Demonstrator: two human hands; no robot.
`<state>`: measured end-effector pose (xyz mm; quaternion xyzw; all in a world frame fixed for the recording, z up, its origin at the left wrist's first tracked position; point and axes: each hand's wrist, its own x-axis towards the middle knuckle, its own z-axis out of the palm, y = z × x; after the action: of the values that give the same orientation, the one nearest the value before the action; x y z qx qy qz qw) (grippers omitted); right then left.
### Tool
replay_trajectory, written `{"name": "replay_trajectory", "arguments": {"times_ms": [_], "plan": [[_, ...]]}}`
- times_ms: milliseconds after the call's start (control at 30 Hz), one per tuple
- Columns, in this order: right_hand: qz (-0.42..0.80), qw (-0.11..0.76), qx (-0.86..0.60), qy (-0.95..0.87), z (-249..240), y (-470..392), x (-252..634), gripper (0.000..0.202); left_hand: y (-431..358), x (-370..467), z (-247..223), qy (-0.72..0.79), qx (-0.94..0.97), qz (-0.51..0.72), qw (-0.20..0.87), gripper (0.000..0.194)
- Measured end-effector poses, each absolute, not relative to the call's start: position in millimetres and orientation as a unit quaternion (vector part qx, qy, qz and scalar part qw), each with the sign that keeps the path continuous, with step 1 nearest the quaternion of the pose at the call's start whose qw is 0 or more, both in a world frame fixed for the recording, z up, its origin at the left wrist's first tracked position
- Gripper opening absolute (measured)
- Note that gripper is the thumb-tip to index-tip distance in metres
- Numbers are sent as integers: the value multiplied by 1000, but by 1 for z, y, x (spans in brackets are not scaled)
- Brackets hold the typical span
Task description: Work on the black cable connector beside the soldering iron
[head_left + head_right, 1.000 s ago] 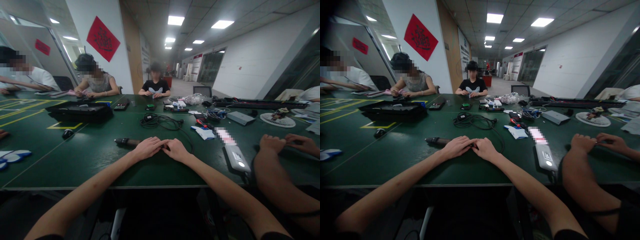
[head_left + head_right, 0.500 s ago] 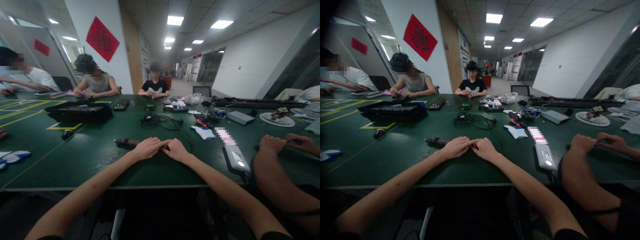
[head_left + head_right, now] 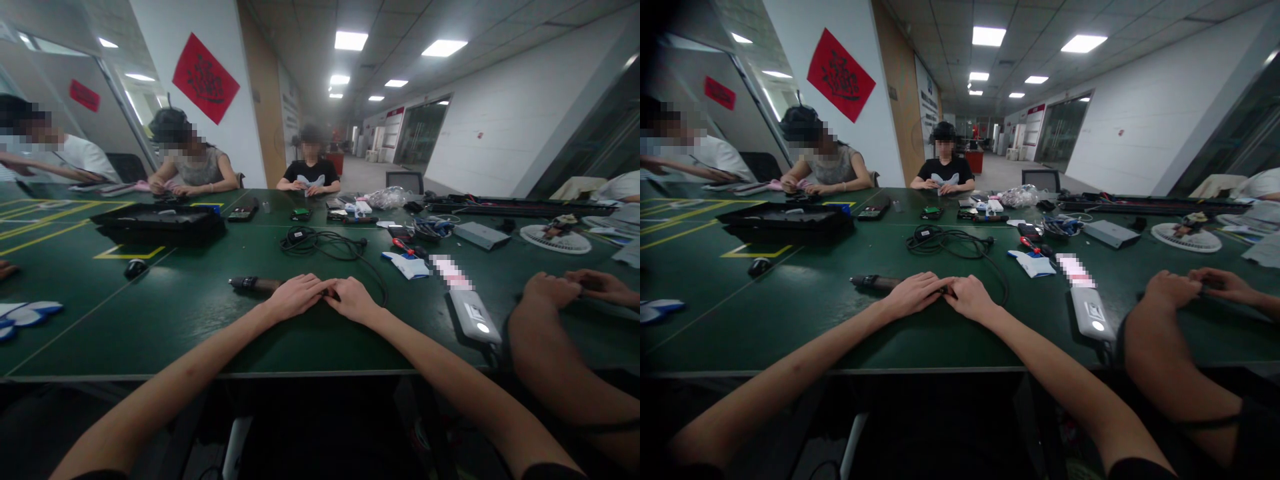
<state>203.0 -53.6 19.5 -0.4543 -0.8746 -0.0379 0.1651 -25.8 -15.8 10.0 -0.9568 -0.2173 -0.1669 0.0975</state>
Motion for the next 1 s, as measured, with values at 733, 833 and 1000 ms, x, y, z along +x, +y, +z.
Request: {"name": "replay_trajectory", "arguments": {"times_ms": [733, 833, 1000], "plan": [[-28, 163, -456, -875, 19, -53, 203, 15, -15, -26, 11, -211, -956, -177, 97, 61], [-32, 162, -456, -875, 19, -53, 203, 16, -17, -26, 12, -207, -958, -177, 91, 62], [-32, 161, -452, -877, 20, -53, 204, 16, -17, -26, 13, -205, -960, -165, 95, 63]]}}
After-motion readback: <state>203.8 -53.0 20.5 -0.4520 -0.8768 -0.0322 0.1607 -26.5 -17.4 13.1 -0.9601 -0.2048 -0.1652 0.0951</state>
